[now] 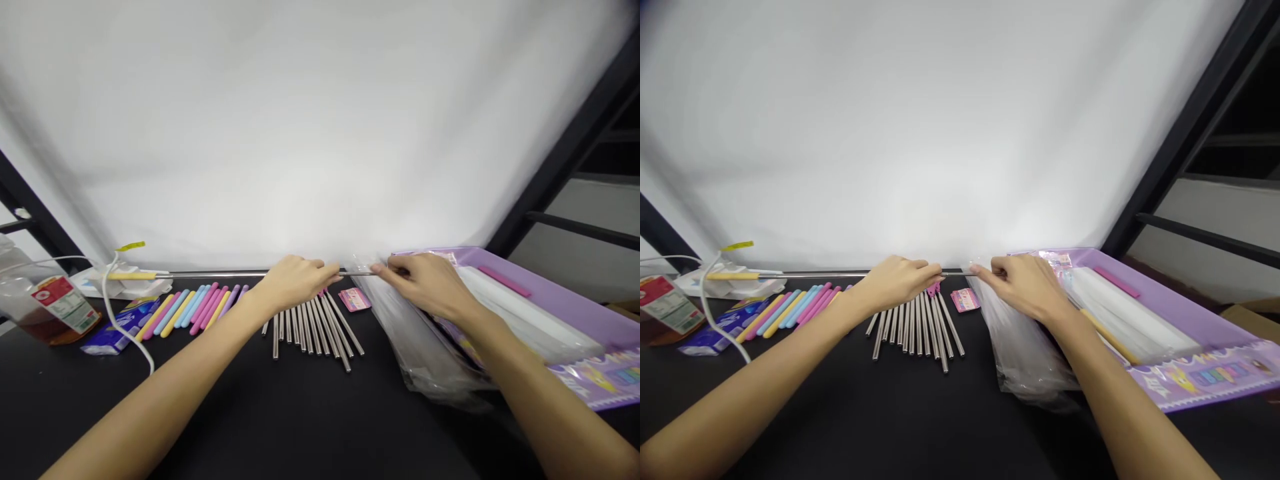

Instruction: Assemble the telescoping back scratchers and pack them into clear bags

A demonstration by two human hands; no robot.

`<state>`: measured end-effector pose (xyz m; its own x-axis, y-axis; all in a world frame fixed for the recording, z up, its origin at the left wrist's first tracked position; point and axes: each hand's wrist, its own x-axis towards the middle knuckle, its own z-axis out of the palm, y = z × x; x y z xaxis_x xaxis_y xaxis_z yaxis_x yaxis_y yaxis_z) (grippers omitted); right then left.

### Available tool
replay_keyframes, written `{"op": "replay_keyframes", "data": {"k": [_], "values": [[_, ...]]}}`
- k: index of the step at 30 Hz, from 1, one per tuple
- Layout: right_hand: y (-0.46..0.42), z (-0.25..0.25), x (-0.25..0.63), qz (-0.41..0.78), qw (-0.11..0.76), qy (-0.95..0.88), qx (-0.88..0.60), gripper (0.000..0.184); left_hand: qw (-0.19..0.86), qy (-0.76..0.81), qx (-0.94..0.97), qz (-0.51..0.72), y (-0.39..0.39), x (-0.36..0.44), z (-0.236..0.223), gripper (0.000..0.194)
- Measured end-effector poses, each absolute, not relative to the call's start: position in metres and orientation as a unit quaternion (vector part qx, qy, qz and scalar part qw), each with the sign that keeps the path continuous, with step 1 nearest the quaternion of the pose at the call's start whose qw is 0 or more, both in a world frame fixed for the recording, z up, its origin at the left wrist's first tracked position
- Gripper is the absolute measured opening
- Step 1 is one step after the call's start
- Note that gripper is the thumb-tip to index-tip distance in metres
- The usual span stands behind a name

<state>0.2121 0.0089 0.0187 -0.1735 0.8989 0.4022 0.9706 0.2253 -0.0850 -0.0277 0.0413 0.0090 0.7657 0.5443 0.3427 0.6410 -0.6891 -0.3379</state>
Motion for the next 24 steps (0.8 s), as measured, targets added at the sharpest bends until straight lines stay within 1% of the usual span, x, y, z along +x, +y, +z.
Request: {"op": "replay_keyframes", "data": {"k": [2,5,9,12,14,18,21,24], "values": [[0.007,0.021,0.218,-0.088,0.181,-0.750,-0.630,0.070,0.213,-0.320,-0.917,-0.106,0.040,-0.029,0.008,0.030],[0.007,0.025,0.228,-0.112,0.174,-0.721,-0.662,0.074,0.208,-0.323,-0.918,-0.104,0.042,-0.042,0.009,0.029],[0.008,0.026,0.242,-0.150,0.172,-0.652,-0.723,0.080,0.244,-0.386,-0.885,-0.094,0.051,-0.078,0.016,0.037],[0.005,0.024,0.231,-0.155,0.182,-0.628,-0.740,0.083,0.263,-0.419,-0.865,-0.082,0.050,-0.090,0.021,0.041],[0.002,0.021,0.209,-0.135,0.184,-0.650,-0.725,0.084,0.265,-0.401,-0.873,-0.088,0.044,-0.082,0.023,0.041],[-0.005,0.017,0.172,-0.141,0.184,-0.684,-0.692,0.081,0.239,-0.353,-0.897,-0.118,0.033,-0.056,0.019,0.039],[-0.003,0.017,0.178,-0.155,0.176,-0.671,-0.703,0.079,0.238,-0.329,-0.905,-0.126,0.036,-0.062,0.013,0.037],[0.001,0.020,0.197,-0.172,0.166,-0.641,-0.730,0.079,0.262,-0.372,-0.885,-0.099,0.046,-0.085,0.008,0.034]]}}
